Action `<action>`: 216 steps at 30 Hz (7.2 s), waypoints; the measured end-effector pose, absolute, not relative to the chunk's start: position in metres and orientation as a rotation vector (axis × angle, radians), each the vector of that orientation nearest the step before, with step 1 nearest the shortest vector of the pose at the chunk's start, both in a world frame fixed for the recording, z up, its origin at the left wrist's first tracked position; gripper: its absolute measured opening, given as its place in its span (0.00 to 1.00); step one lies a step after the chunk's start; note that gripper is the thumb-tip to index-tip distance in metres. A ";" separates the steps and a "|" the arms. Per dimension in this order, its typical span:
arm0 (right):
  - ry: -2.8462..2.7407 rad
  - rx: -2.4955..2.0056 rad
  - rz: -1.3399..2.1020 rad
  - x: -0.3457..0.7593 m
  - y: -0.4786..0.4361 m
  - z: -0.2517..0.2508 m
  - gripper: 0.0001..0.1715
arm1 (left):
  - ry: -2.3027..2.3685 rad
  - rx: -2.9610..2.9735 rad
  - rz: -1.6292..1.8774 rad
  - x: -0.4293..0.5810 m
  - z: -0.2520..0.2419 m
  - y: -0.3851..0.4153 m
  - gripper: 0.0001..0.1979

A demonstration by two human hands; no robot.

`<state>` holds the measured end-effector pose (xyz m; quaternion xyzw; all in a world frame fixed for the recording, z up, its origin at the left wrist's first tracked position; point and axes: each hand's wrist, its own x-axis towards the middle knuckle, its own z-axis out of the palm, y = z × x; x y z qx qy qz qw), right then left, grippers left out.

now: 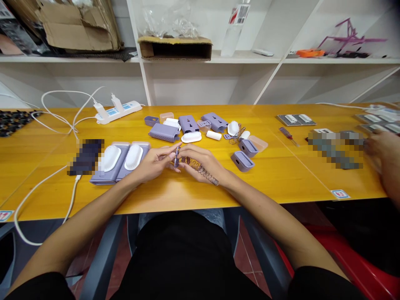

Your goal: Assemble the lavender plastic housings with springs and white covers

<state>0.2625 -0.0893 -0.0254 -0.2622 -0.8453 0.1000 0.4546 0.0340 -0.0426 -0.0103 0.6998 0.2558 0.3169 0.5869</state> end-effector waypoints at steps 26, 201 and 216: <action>-2.118 -0.644 0.122 0.262 -0.092 -0.030 0.17 | 0.550 2.132 0.828 0.030 -0.017 -0.043 0.28; -1.406 -0.797 1.019 0.261 -0.077 -0.035 0.19 | 0.463 1.676 0.982 0.047 -0.022 -0.062 0.16; -1.375 -0.688 1.035 0.256 -0.082 -0.033 0.19 | 0.469 1.615 0.888 0.042 -0.011 -0.068 0.17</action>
